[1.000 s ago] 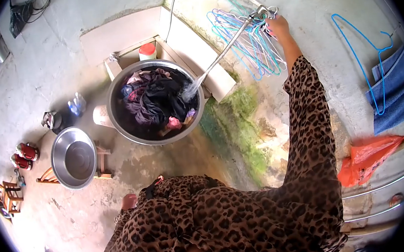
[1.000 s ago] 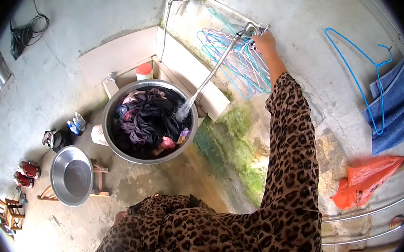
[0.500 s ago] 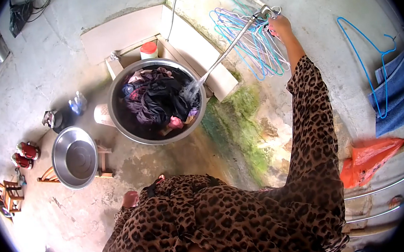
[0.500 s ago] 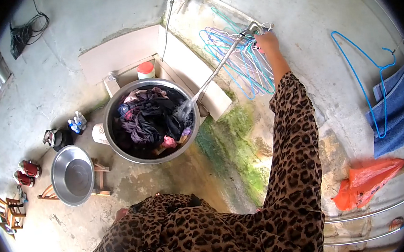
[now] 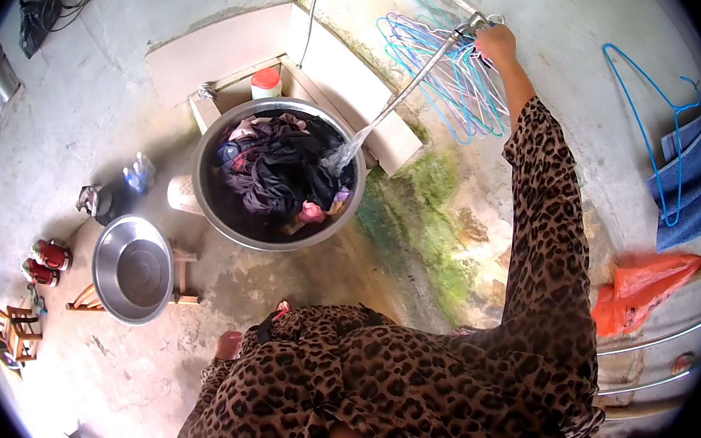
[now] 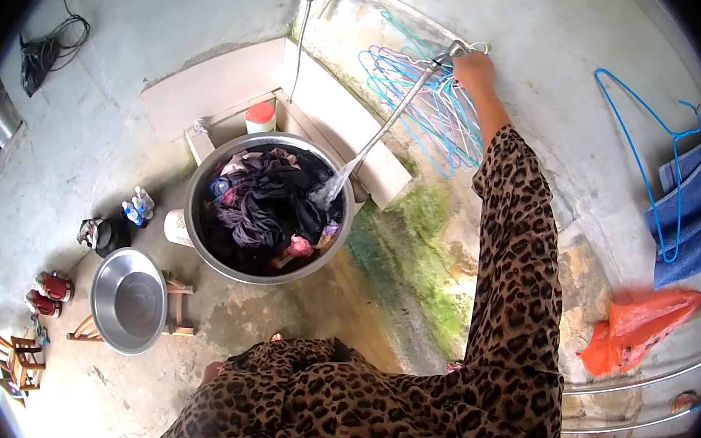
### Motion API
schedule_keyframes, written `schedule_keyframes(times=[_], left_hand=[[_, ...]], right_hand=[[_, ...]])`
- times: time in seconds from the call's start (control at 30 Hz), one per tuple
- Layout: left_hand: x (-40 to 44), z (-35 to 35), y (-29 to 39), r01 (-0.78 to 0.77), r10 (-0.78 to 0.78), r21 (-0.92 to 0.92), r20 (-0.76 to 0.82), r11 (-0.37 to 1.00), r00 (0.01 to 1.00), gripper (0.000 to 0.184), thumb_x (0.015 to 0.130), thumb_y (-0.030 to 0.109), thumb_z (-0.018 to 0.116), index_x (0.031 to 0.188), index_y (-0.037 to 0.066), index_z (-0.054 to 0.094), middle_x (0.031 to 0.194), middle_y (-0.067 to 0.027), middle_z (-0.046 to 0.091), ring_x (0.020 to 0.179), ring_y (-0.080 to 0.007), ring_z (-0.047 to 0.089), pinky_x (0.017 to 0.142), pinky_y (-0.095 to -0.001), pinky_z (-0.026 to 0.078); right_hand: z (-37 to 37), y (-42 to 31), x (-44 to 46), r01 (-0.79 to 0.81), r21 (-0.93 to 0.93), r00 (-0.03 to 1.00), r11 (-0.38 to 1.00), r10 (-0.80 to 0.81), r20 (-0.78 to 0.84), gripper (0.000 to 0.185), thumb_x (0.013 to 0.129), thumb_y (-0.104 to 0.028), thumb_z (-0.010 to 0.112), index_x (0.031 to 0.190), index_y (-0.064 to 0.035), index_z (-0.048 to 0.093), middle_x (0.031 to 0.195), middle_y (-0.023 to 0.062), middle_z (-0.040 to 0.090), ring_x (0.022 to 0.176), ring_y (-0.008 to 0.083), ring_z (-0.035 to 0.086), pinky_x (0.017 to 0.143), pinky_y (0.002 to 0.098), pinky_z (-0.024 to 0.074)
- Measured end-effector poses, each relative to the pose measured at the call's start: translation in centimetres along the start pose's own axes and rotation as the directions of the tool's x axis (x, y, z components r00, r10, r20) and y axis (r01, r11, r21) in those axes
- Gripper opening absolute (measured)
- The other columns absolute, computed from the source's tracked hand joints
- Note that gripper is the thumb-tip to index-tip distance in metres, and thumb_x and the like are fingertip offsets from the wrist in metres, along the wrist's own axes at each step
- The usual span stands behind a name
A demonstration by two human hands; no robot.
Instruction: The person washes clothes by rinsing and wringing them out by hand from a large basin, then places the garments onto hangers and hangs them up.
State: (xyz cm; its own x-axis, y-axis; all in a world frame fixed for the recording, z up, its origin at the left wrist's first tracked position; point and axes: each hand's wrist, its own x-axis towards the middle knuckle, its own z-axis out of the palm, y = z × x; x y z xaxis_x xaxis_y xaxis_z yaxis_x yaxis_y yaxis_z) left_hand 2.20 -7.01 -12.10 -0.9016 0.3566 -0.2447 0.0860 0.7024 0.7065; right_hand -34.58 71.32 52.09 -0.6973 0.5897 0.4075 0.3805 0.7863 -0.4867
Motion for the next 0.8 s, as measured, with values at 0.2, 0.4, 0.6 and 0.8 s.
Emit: schedule_keyframes(times=[0.2, 0.4, 0.6, 0.8], left_hand=[[0.2, -2.3, 0.8, -0.112, 0.112, -0.020, -0.014, 0.993, 0.994, 0.010, 0.082, 0.012, 0.060, 0.086, 0.007, 0.068, 0.080, -0.0071, 0.064, 0.064, -0.0192, 0.060, 0.054, -0.0329, 0.049], [2.3, -9.1, 9.5, 0.473, -0.371, -0.407, 0.306, 0.782, 0.877, 0.020, 0.085, 0.012, 0.057, 0.102, 0.001, 0.063, 0.074, -0.0071, 0.061, 0.058, -0.0147, 0.056, 0.049, -0.0296, 0.047], [4.4, -10.7, 11.5, 0.534, -0.426, -0.378, 0.335, 0.757, 0.841, 0.028, 0.085, 0.012, 0.058, 0.110, -0.001, 0.060, 0.078, -0.0088, 0.063, 0.064, -0.0173, 0.061, 0.054, -0.0305, 0.051], [4.8, -11.6, 11.2, 0.544, -0.439, -0.345, 0.339, 0.765, 0.832, 0.027, 0.086, 0.014, 0.058, 0.110, 0.000, 0.060, 0.081, -0.0106, 0.064, 0.067, -0.0200, 0.064, 0.056, -0.0321, 0.054]], right_hand=[[-0.4, -6.6, -3.1, -0.132, 0.228, 0.987, 0.965, 0.108, 0.116, 0.021, 0.081, -0.015, 0.065, 0.088, 0.0043, 0.065, 0.078, 0.0116, 0.066, 0.065, 0.0193, 0.064, 0.054, 0.0293, 0.0538], [1.4, -10.1, -2.5, -0.271, 0.562, 0.962, 0.781, 0.213, 0.169, 0.034, 0.080, -0.013, 0.069, 0.105, 0.0070, 0.057, 0.096, 0.0190, 0.063, 0.081, 0.0267, 0.065, 0.068, 0.0376, 0.0578], [2.1, -11.8, -2.2, -0.280, 0.634, 0.948, 0.720, 0.102, 0.303, 0.041, 0.080, -0.017, 0.069, 0.112, 0.0065, 0.057, 0.096, 0.0218, 0.065, 0.082, 0.0263, 0.067, 0.067, 0.0341, 0.0562], [2.4, -11.8, -4.1, -0.312, 0.655, 0.929, 0.688, 0.076, 0.362, 0.046, 0.084, -0.027, 0.067, 0.117, 0.0027, 0.055, 0.103, 0.0202, 0.067, 0.089, 0.0243, 0.067, 0.070, 0.0329, 0.0549]])
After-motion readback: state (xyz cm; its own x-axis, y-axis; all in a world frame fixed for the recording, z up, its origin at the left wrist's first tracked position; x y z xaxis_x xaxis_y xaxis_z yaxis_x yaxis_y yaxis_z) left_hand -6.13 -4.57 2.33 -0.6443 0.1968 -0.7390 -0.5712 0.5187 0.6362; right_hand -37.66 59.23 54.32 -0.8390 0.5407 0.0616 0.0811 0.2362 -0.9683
